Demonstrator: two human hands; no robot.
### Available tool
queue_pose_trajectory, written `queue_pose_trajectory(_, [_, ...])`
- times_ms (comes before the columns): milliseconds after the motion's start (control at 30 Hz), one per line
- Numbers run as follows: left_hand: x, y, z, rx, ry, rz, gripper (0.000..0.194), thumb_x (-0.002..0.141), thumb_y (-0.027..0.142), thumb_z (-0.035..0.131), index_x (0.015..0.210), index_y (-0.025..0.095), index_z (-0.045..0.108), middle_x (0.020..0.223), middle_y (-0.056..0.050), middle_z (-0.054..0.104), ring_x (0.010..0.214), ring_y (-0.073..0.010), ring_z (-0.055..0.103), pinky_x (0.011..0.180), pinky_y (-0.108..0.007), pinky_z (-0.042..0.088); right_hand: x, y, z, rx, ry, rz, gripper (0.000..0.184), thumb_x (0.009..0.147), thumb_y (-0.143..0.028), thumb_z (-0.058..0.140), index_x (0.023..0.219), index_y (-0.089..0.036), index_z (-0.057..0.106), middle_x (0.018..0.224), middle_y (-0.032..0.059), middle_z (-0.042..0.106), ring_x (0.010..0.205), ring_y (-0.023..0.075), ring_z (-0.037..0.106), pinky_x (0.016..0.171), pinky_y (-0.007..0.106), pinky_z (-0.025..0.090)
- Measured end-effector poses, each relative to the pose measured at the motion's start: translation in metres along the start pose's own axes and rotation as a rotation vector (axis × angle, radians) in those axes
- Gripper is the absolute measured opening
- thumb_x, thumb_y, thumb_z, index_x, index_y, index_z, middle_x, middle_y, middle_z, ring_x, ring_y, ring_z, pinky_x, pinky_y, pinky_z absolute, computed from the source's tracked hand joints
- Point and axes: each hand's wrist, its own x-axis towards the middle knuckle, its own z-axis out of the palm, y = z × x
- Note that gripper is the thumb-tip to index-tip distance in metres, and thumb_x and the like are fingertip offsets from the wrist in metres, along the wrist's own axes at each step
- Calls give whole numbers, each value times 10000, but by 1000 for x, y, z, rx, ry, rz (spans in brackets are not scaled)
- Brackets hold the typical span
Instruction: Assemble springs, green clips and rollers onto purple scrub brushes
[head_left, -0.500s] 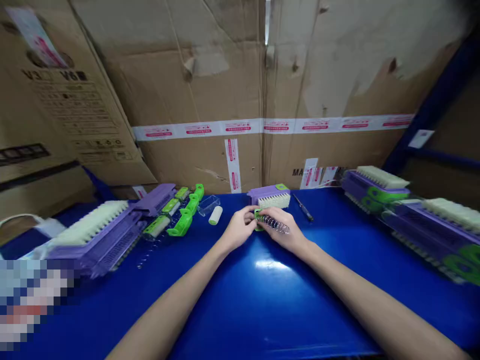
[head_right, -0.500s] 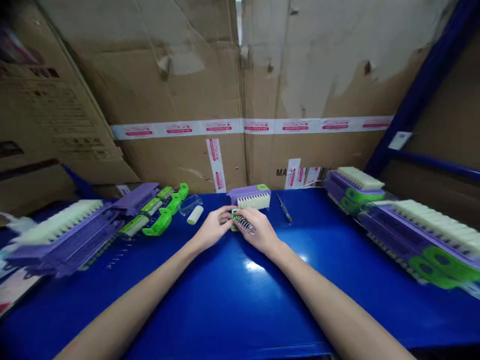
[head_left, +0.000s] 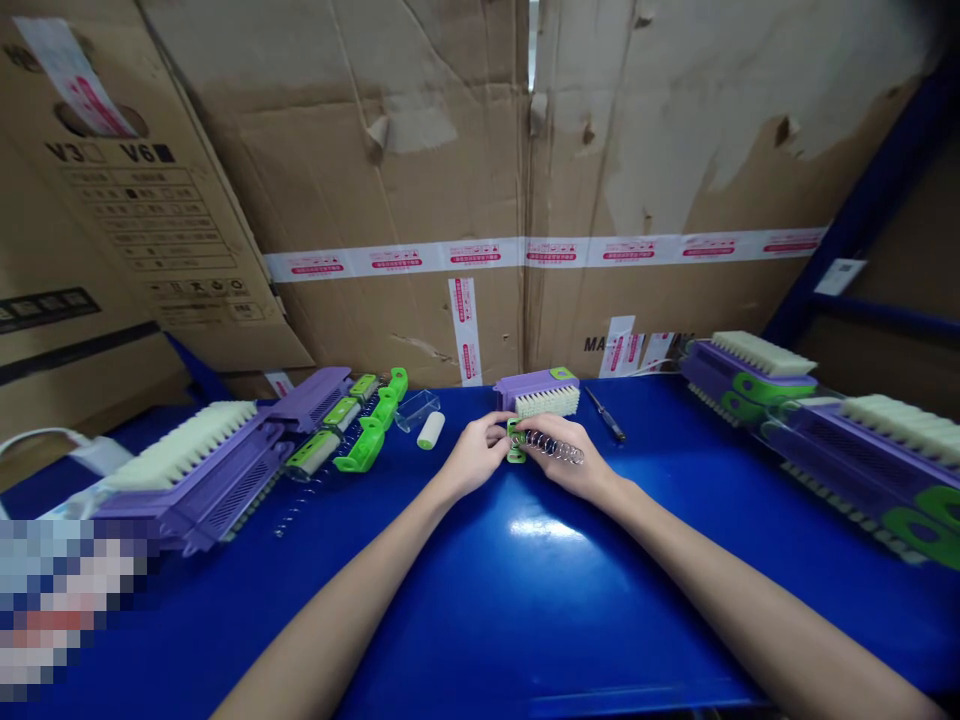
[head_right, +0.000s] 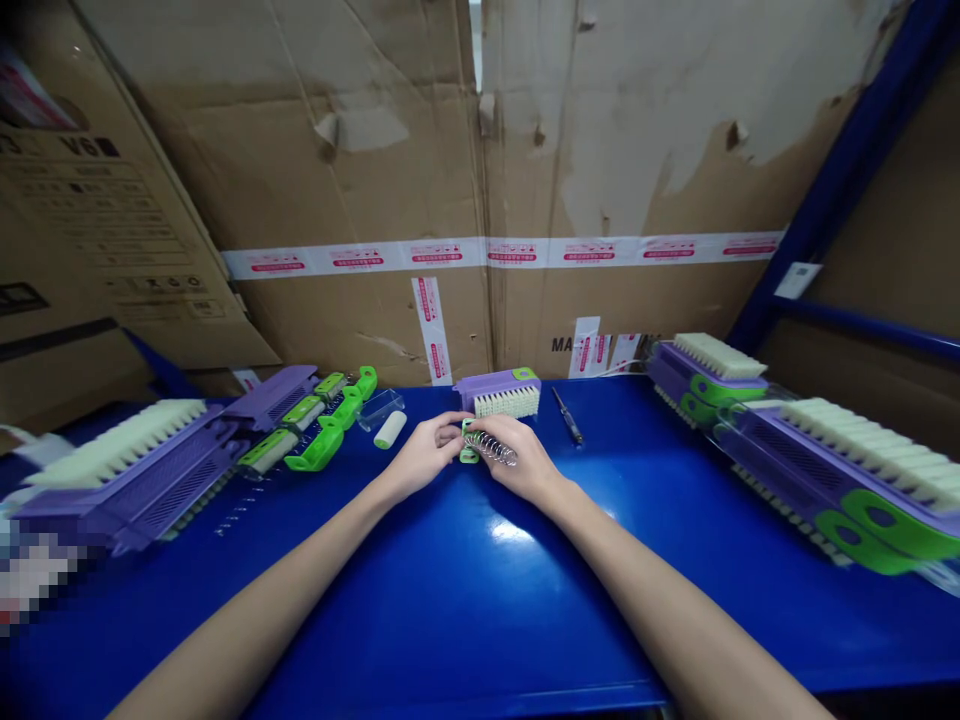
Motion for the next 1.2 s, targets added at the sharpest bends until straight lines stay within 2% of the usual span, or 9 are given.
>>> queue_pose_trajectory(267, [0,-1,0,-102,-32,-30,453,716,65,586,1162,74,511,754,-36,647,763,-151,628,770,-290,473,2,-5,2,-39,58,86,150,799,-228,621,949,-222,628,909,56,686,843,189,649,770,335,523])
queue_pose_trajectory(367, [1,-2,0,-100,-30,-20,441,722,57,574,1159,68,516,742,-37,652,759,-151,632,769,-285,476,1,-6,2,-34,34,91,160,796,-207,612,955,-222,627,926,56,678,872,189,640,785,331,518])
queue_pose_trajectory(500, [1,-2,2,-77,-22,-12,416,731,43,552,1146,67,520,739,-40,657,740,-149,635,749,-277,483,2,-8,-1,-85,-41,144,262,787,-181,600,1039,-246,622,945,57,653,852,191,630,755,335,520])
queue_pose_trajectory(667, [0,-3,3,-88,-12,3,399,736,50,552,1133,82,524,732,-32,655,748,-153,640,746,-275,488,3,-11,-5,-103,-65,63,229,791,-141,573,999,-225,620,903,62,656,862,203,599,739,339,509])
queue_pose_trajectory(867, [-1,1,4,-91,-6,-11,405,742,68,560,1145,73,514,731,-34,656,749,-147,634,771,-282,477,2,-7,-1,-88,15,-20,211,805,-119,559,982,-233,582,909,46,656,847,201,561,756,347,483])
queue_pose_trajectory(1033, [0,4,3,-98,-47,-38,471,713,47,550,1181,56,495,732,-30,649,708,-128,615,739,-267,469,3,-5,1,-71,40,18,153,807,-126,554,925,-220,583,876,55,624,846,206,556,756,347,466])
queue_pose_trajectory(1200, [-1,7,4,-76,-14,-44,487,666,67,584,1150,72,531,690,-8,631,644,-111,580,675,-243,449,5,-11,1,-78,12,71,147,798,-119,541,896,-224,574,884,56,612,857,212,547,762,350,450])
